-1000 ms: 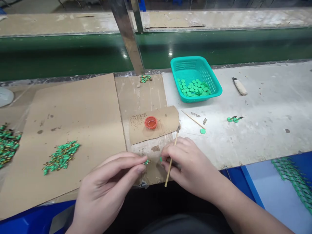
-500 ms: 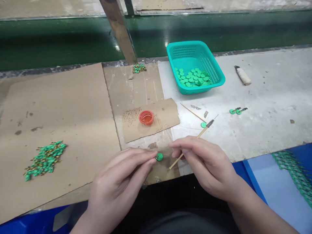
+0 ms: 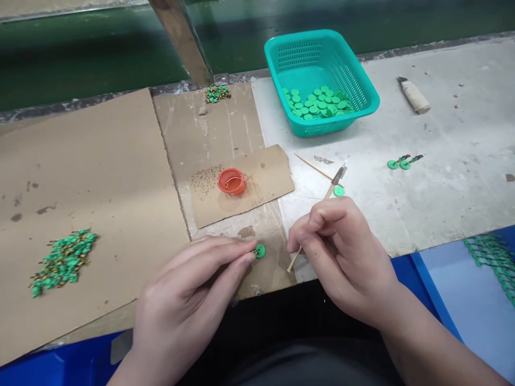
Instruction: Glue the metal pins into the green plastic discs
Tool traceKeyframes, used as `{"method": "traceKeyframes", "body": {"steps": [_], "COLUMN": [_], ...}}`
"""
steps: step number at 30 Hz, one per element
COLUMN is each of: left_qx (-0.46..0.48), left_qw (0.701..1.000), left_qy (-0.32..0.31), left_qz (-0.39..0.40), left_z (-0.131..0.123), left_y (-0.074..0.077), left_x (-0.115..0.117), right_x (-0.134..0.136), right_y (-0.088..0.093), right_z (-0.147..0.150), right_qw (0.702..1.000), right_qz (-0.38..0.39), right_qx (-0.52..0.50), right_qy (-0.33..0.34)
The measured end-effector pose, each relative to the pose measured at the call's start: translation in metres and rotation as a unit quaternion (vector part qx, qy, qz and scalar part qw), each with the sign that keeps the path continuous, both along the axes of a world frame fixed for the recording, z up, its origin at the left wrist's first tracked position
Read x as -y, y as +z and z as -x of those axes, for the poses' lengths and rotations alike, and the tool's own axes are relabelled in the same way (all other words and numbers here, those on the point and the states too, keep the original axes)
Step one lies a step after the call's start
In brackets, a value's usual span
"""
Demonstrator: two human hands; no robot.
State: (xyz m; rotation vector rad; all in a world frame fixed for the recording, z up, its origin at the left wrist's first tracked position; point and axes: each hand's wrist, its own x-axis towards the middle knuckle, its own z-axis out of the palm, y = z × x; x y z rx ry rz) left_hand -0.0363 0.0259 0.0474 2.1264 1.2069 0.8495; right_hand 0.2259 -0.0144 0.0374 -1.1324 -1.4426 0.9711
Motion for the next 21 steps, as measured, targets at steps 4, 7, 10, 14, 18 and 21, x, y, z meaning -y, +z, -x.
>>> {"method": "traceKeyframes", "body": {"steps": [4, 7, 10, 14, 18, 21], "left_qx": [0.004, 0.005, 0.004, 0.002, 0.003, -0.012], "left_qw": [1.0, 1.0, 0.999, 0.999, 0.998, 0.997], "left_qy": [-0.011, -0.015, -0.018, -0.025, -0.038, -0.036], "left_qz": [-0.013, -0.022, -0.029, -0.032, -0.053, -0.065], "left_z": [-0.003, -0.005, -0.008, -0.009, -0.01, -0.01], "left_y": [0.0, 0.002, 0.002, 0.003, 0.004, 0.005], "left_x": [0.0, 0.0, 0.001, 0.001, 0.001, 0.002], "right_x": [-0.001, -0.001, 0.0, 0.002, 0.003, 0.002], "right_y": [0.003, 0.005, 0.007, 0.011, 0.015, 0.02], "right_z": [0.004, 0.005, 0.002, -0.004, -0.007, -0.011], "right_qw": [0.999, 0.994, 0.993, 0.996, 0.993, 0.986], "right_qz": [-0.032, -0.065, -0.077, -0.048, -0.045, -0.074], "right_qx": [-0.004, -0.024, -0.025, -0.008, 0.098, 0.147], "right_qy": [-0.034, -0.079, -0.082, -0.069, -0.057, -0.028]}}
